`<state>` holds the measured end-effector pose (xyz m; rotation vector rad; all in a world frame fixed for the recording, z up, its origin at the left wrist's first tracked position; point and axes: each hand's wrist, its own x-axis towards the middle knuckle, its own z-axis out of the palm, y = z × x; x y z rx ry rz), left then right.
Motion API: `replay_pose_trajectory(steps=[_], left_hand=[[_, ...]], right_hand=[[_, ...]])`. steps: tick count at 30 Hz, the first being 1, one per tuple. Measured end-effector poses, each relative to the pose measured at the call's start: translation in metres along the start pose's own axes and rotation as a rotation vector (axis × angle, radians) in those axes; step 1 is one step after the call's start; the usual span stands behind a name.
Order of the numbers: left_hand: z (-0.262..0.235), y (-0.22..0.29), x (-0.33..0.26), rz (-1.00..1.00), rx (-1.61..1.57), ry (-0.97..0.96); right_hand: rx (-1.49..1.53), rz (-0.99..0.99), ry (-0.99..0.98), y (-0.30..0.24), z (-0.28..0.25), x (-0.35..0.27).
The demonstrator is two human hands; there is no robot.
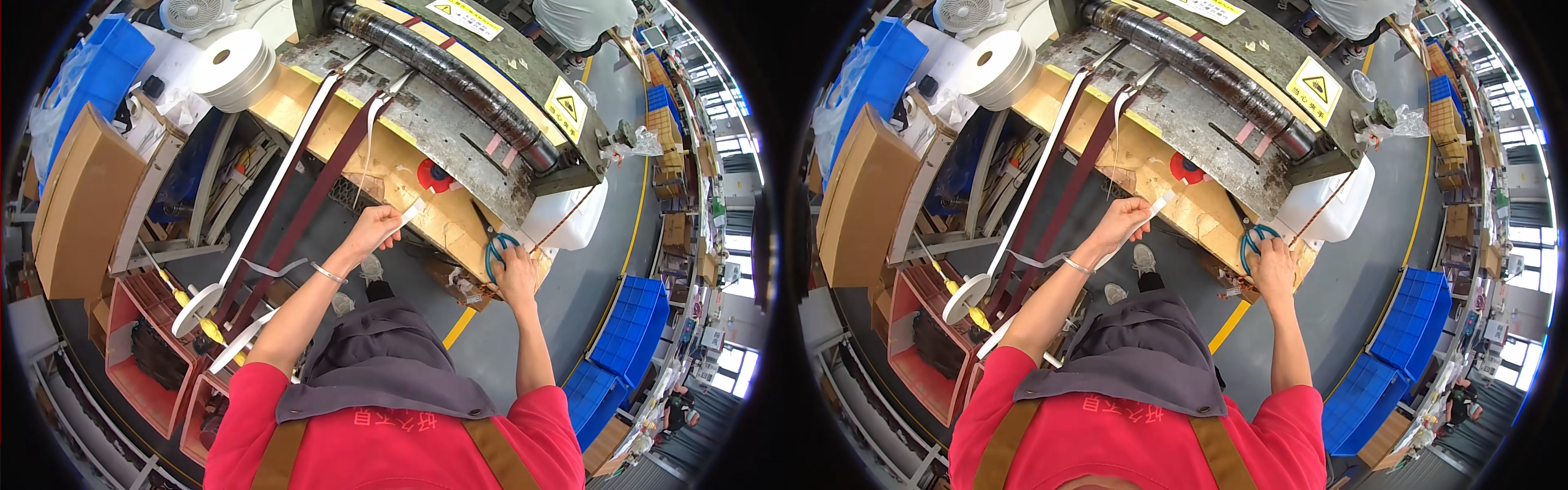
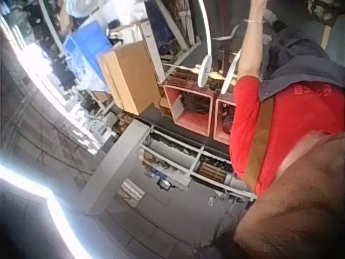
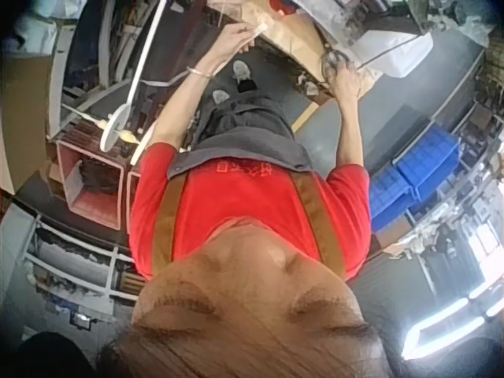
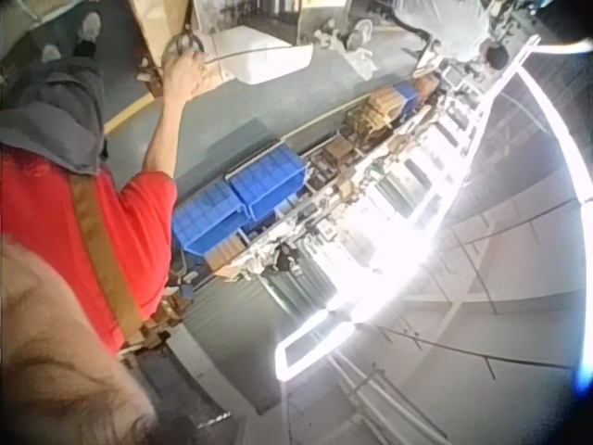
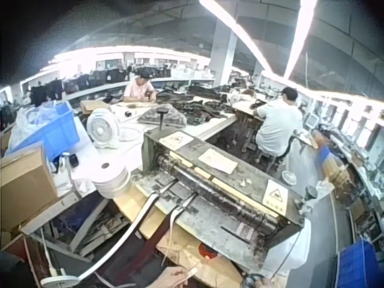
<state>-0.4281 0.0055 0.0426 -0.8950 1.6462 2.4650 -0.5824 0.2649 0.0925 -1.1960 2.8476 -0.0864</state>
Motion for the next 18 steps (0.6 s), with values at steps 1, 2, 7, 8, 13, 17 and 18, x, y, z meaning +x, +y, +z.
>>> replay_pose_trajectory(steps=[1, 2, 7, 8, 13, 17, 18], left_hand=[[0.001, -0.002, 0.002, -0.004, -0.011, 0.003], [0.001, -0.004, 0.004, -0.007, -0.022, 0.007], [0.004, -0.006, 0.001, -0.107, -0.134, 0.024], [0.002, -0.007, -0.002, -0.142, -0.172, 0.023], [-0.001, -0.014, -0.011, -0.169, -0.348, -0.035], [0.0, -0.013, -0.014, -0.15, -0.415, -0.056], [0.0, -0.014, -0.013, -0.147, -0.425, -0.062]], right_hand=[[0.092, 0.03, -0.035, 0.0, -0.007, 0.0], [0.183, 0.059, -0.071, 0.0, -0.015, 0.0], [1.272, 0.448, -0.531, -0.002, -0.037, -0.006], [1.477, 0.465, -0.557, -0.006, -0.039, -0.008], [1.415, 0.358, -0.875, -0.04, -0.035, -0.002], [1.357, 0.265, -1.085, -0.052, -0.024, 0.004], [1.348, 0.288, -1.086, -0.057, -0.022, 0.005]])
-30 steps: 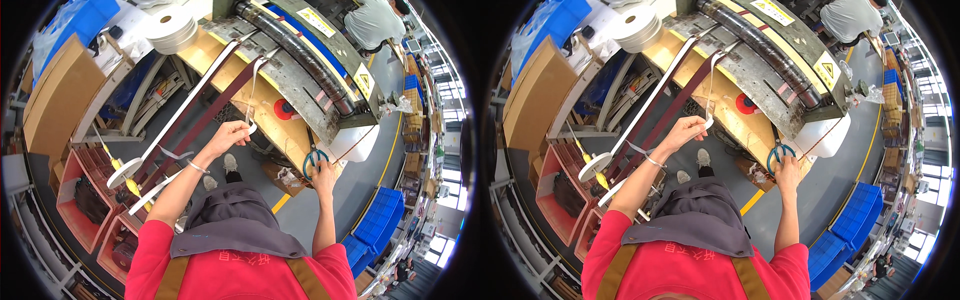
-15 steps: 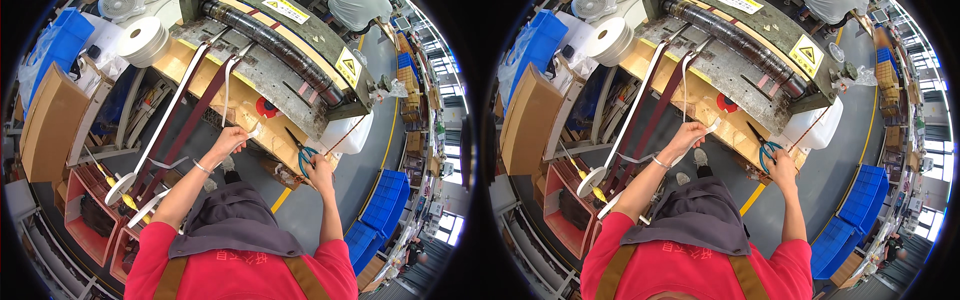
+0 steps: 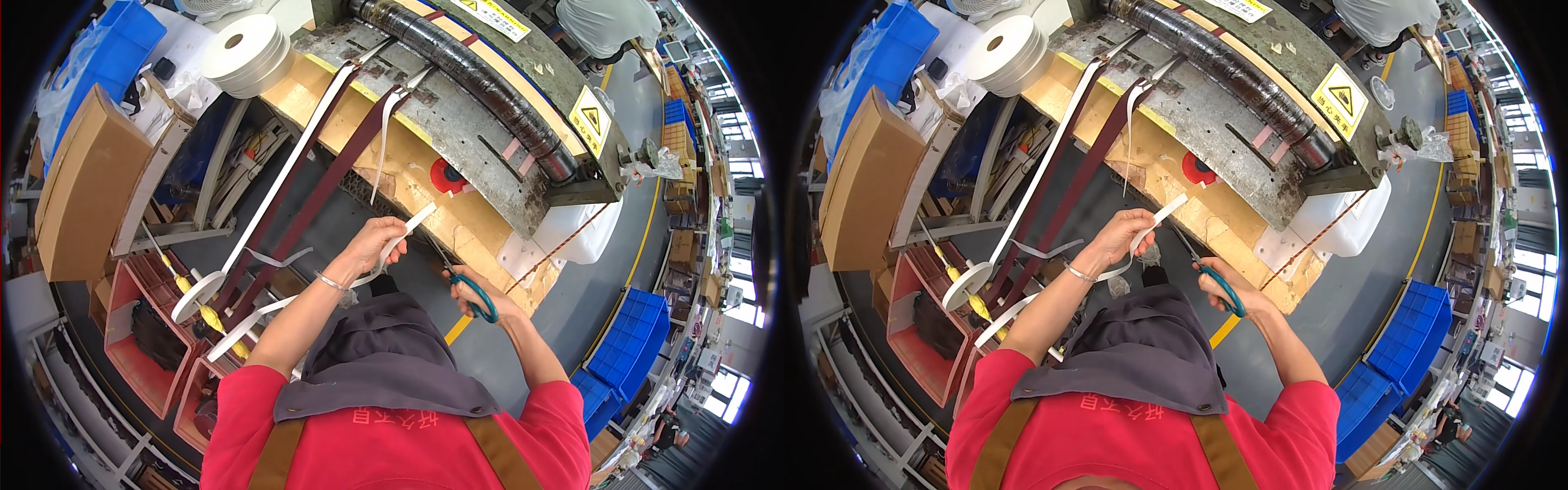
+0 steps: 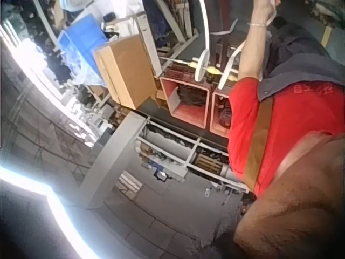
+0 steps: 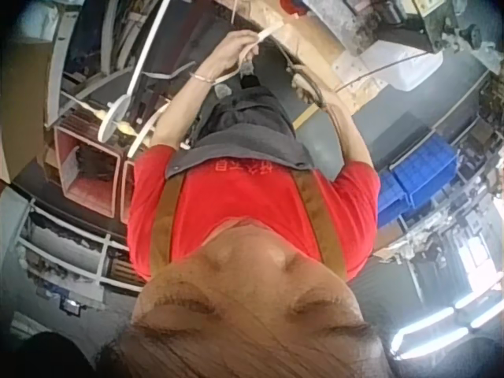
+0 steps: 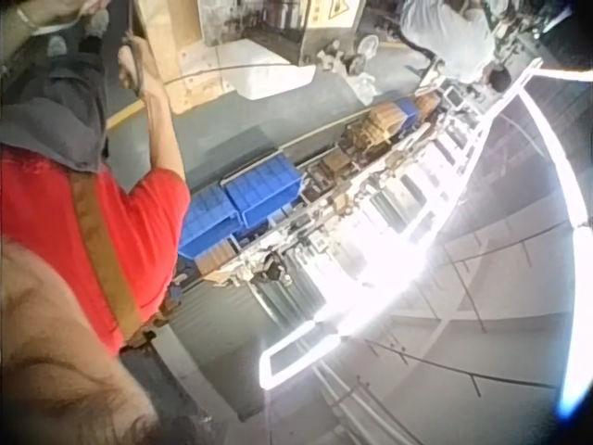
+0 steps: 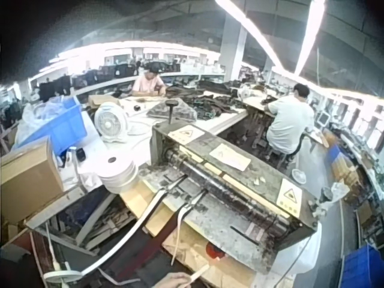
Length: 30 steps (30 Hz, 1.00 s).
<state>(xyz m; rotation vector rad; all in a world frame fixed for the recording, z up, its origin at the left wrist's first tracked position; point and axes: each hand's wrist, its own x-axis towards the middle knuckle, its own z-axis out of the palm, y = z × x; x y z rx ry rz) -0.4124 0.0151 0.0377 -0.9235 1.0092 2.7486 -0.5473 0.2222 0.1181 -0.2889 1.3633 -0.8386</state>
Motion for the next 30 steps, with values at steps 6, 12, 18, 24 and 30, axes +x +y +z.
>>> replay_pose_trajectory(steps=[6, 12, 18, 24, 30], left_hand=[[0.002, -0.002, -0.001, -0.034, -0.024, -0.016], [0.007, 0.001, 0.002, -0.053, 0.025, 0.008], [0.013, 0.005, 0.004, -0.078, 0.105, -0.004], [-0.001, 0.011, -0.01, 0.071, 0.057, 0.035], [-0.034, 0.039, -0.04, 0.358, 0.084, 0.24]], right_hand=[[-0.118, 0.02, 0.005, -0.005, 0.012, 0.025], [-0.125, 0.021, 0.04, -0.022, 0.018, 0.032], [-0.288, 0.013, 0.131, -0.015, 0.013, 0.028], [-0.989, -0.275, 0.674, 0.004, -0.009, 0.004], [-1.238, -0.443, 0.918, 0.011, -0.038, -0.003]])
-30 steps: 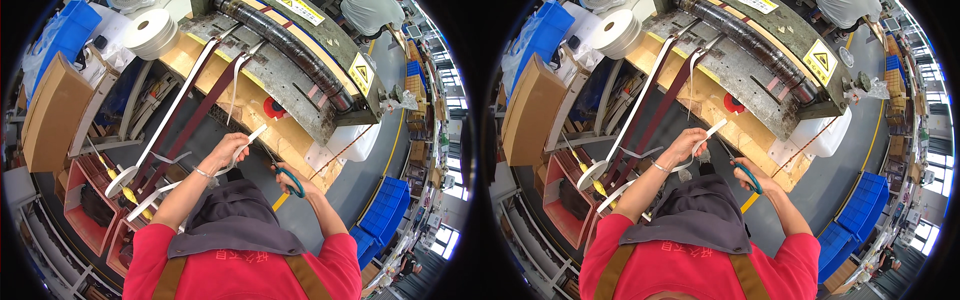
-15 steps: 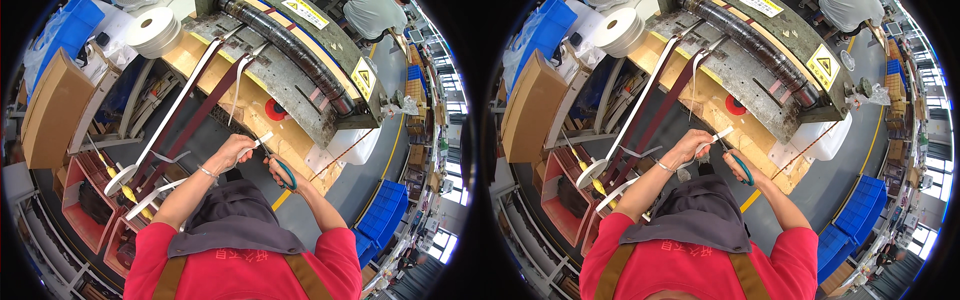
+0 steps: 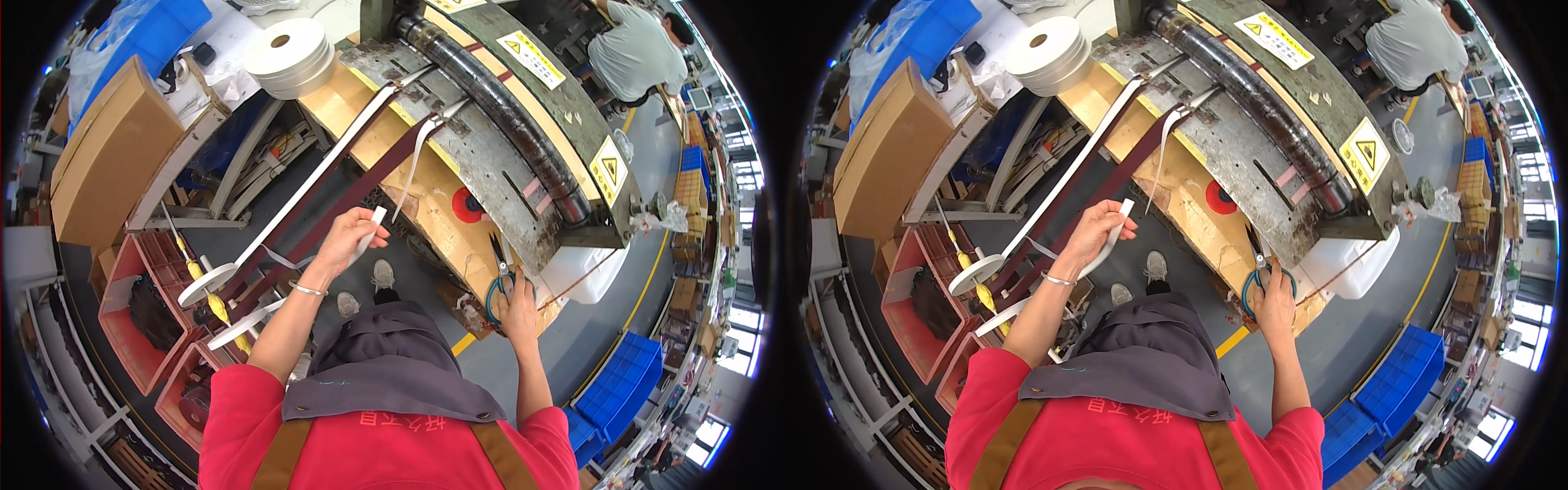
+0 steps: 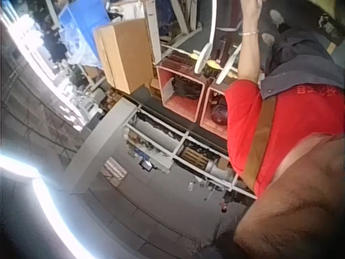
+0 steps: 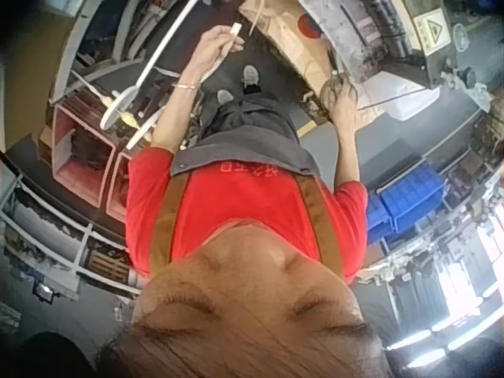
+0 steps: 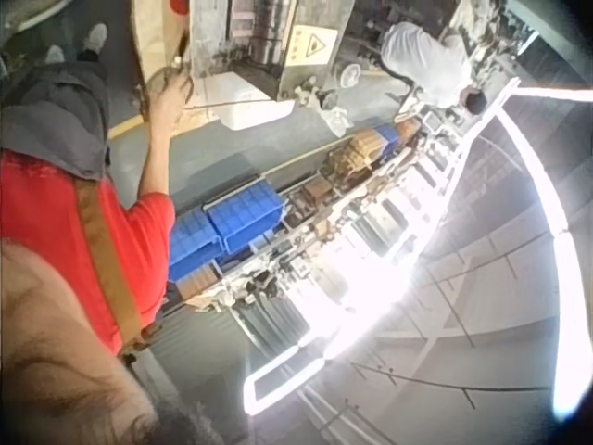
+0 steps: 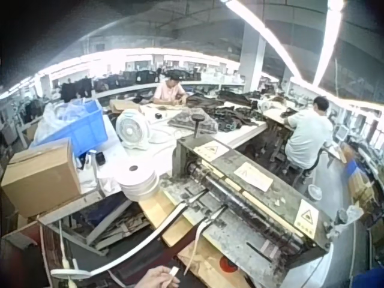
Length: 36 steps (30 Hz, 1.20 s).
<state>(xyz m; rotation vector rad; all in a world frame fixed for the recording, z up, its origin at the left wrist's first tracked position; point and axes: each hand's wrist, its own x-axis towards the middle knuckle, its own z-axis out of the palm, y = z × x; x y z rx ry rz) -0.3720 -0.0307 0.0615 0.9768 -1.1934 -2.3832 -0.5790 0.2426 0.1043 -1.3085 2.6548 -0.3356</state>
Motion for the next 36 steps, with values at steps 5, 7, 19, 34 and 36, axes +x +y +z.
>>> replay_pose_trajectory(steps=[5, 7, 19, 34, 36], left_hand=[[-0.022, 0.003, -0.008, -0.014, 0.059, 0.161], [-0.023, 0.003, -0.014, 0.028, 0.053, 0.156], [-0.035, 0.024, -0.043, 0.036, 0.13, 0.15], [-0.056, 0.062, -0.072, 0.502, 0.163, 0.067], [-0.073, 0.095, -0.129, 0.519, -0.051, -0.033]], right_hand=[[0.002, -0.117, 0.01, -0.028, -0.015, 0.006], [0.483, -0.038, -0.09, -0.083, -0.003, 0.039], [1.514, 0.257, -0.649, -0.177, 0.062, 0.141], [1.654, 0.183, -0.549, -0.212, 0.034, 0.125], [1.65, 0.206, -0.561, -0.204, 0.03, 0.122]])
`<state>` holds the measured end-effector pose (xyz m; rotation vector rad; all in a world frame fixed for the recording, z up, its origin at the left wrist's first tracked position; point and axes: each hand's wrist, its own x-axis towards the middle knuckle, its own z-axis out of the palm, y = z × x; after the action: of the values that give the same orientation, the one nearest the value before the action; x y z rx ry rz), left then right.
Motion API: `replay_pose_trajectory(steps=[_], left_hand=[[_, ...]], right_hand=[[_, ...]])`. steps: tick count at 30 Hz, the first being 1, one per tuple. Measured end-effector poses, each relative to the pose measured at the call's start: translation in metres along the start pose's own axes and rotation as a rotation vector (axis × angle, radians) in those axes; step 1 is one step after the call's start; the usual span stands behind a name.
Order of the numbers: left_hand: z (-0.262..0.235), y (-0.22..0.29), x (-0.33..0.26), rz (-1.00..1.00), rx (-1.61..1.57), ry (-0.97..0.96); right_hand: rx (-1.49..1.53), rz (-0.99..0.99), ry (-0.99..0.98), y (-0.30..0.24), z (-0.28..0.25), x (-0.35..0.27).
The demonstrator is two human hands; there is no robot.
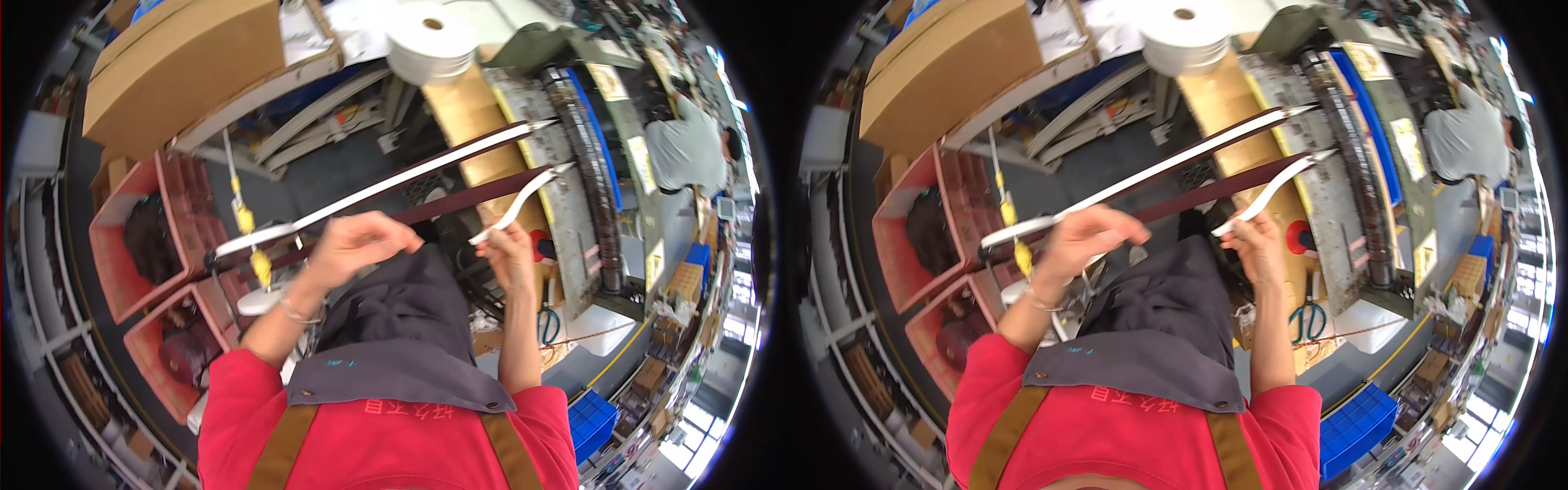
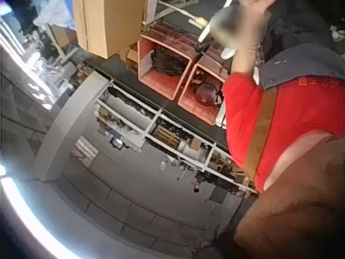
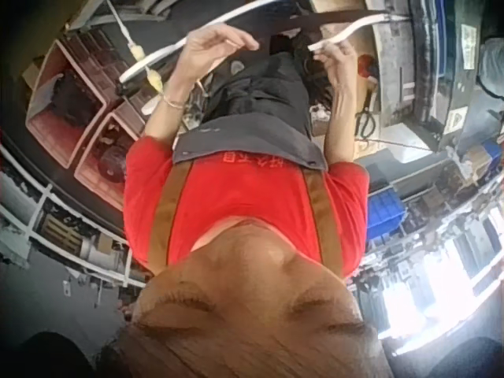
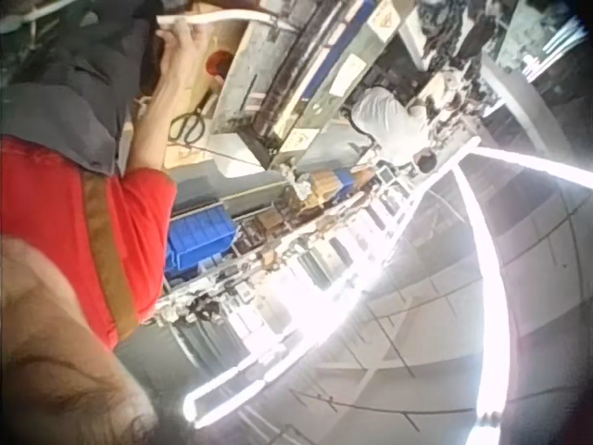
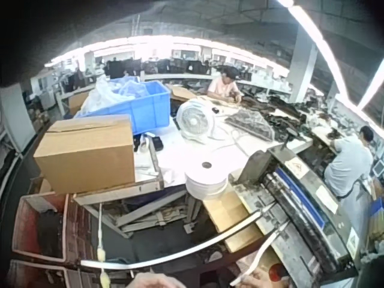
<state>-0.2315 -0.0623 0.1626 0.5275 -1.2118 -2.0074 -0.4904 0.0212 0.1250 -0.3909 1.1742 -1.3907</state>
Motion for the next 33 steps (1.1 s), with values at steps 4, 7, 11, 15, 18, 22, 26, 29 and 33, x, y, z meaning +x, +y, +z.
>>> replay_pose_trajectory(steps=[4, 7, 11, 15, 18, 22, 26, 29, 33], left_hand=[[-0.062, 0.077, -0.028, 0.399, -0.221, -0.51], [-0.081, 0.111, -0.056, 0.495, -0.079, -0.537], [-0.085, 0.122, -0.072, 0.478, -0.097, -0.492], [-0.092, 0.114, -0.063, 0.486, -0.167, -0.502], [-0.094, 0.1, -0.041, 0.491, -0.249, -0.483], [-0.061, 0.053, -0.01, 0.102, -0.241, 0.09], [-0.001, -0.02, 0.054, -0.443, -0.025, 0.071], [0.021, -0.052, 0.077, -0.499, 0.064, 0.028], [0.039, -0.062, 0.09, -0.513, 0.169, -0.016]], right_hand=[[0.024, 0.054, 0.03, -0.002, -0.009, -0.003], [0.032, 0.056, 0.009, -0.002, -0.009, -0.001], [0.051, 0.025, -0.019, -0.002, -0.012, -0.001], [0.053, 0.024, -0.047, -0.005, -0.007, -0.001], [0.044, 0.012, -0.069, -0.005, -0.006, -0.002], [0.079, -0.013, -0.043, -0.008, 0.004, -0.003], [0.094, -0.069, 0.003, -0.014, 0.022, 0.007], [0.063, -0.142, 0.076, -0.016, 0.023, 0.015], [0.003, -0.238, 0.115, -0.012, 0.018, 0.021]])
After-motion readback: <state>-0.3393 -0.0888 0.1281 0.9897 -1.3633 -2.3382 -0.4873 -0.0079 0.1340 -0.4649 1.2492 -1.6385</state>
